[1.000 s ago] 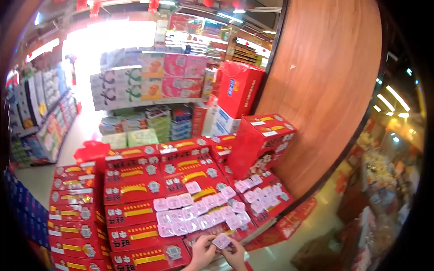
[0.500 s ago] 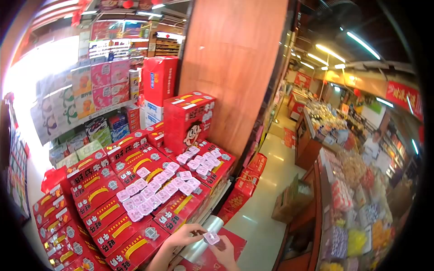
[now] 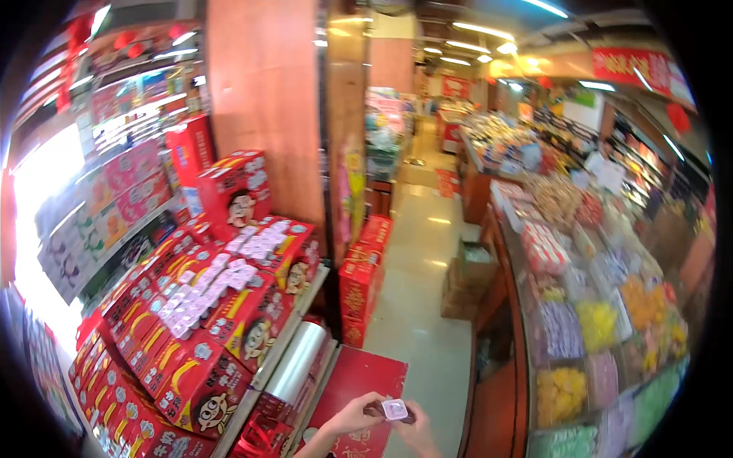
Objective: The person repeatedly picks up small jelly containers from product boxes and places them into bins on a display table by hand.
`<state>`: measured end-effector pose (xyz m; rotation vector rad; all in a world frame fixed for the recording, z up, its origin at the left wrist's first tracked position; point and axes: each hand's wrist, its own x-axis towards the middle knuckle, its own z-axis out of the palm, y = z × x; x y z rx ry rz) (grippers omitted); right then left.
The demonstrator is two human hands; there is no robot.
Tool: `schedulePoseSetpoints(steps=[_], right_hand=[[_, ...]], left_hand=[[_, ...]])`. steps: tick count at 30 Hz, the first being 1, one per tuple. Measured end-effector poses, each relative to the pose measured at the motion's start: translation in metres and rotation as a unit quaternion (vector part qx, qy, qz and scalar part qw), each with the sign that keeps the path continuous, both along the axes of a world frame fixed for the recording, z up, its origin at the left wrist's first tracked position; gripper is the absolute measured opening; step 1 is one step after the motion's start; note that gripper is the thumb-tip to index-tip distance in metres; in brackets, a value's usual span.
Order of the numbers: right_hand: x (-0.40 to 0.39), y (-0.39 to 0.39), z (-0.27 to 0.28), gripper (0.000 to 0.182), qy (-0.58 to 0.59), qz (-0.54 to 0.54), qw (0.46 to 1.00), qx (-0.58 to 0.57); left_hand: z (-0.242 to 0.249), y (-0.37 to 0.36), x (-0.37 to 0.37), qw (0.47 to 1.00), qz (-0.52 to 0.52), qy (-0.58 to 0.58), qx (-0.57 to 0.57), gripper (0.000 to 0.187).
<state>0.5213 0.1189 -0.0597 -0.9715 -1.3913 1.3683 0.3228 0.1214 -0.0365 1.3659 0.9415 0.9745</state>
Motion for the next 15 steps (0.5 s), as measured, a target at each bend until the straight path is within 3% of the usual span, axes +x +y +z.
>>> schedulePoseSetpoints(steps=[2, 5, 8, 15], right_hand=[[0.035, -0.02, 0.0, 0.035, 0.005, -0.055, 0.998, -0.017], [0.09, -0.048, -0.017, 0.032, 0.04, -0.129, 0.99, -0.031], [0.146, -0.068, -0.014, 0.029, -0.059, -0.182, 0.981, 0.024], [0.227, -0.09, -0.033, 0.032, -0.038, -0.321, 0.945, 0.04]], left_hand=[[-0.022, 0.002, 0.042, 0.999, -0.037, 0.016, 0.024, 0.04], [-0.013, -0.003, 0.106, 0.994, -0.096, -0.006, -0.053, 0.04], [-0.017, 0.0, 0.169, 0.988, -0.145, 0.05, -0.004, 0.037], [-0.017, 0.011, 0.28, 0.972, -0.224, 0.061, 0.031, 0.03]])
